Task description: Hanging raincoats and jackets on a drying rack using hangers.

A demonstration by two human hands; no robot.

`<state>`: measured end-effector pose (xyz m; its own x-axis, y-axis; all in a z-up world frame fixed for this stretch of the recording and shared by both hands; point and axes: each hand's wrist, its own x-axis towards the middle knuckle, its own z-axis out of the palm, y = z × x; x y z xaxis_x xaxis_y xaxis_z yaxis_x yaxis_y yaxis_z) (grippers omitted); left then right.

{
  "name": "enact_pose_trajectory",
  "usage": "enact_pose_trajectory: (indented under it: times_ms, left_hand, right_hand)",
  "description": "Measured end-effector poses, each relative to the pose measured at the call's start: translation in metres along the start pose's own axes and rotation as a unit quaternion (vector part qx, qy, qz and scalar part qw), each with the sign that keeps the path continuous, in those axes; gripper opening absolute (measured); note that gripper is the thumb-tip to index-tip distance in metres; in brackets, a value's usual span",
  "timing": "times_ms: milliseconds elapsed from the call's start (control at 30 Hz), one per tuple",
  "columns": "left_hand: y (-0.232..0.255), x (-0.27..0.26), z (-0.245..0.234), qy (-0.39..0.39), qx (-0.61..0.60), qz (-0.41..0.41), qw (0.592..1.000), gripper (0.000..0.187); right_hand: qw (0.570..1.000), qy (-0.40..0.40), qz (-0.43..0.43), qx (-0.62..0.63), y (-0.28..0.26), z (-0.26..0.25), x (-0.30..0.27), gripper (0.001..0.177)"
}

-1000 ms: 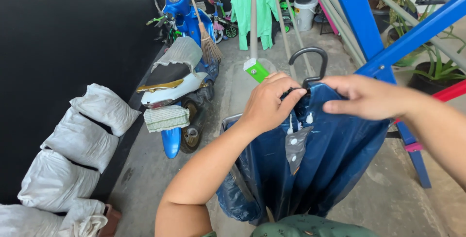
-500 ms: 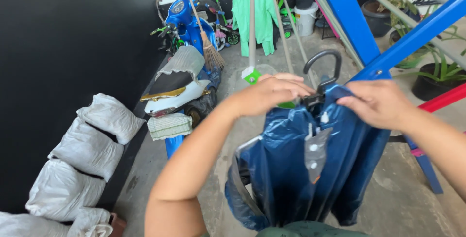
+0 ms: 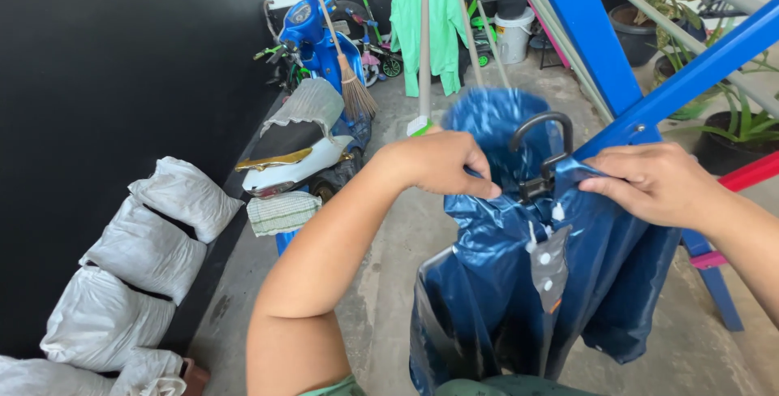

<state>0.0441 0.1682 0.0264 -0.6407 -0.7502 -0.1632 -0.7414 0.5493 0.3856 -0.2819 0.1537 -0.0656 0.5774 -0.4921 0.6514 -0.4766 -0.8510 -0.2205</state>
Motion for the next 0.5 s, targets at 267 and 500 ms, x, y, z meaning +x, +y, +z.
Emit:
enact_pose_trajectory:
  times_ms: [267, 500]
  left_hand:
    - [0.0, 0.009, 0.038, 0.205, -0.02, 0.28, 0.938, 0.021]
    - [-0.001, 0.024, 0.043, 0.357, 0.015, 0.308, 0.882, 0.011]
  right_hand:
    - [0.997, -0.029, 0.066, -0.021, -0.007, -0.003, -0.006, 0.026]
    - [0.998, -0.006, 0.062, -0.005, -0.014, -0.006, -0.005, 0.024]
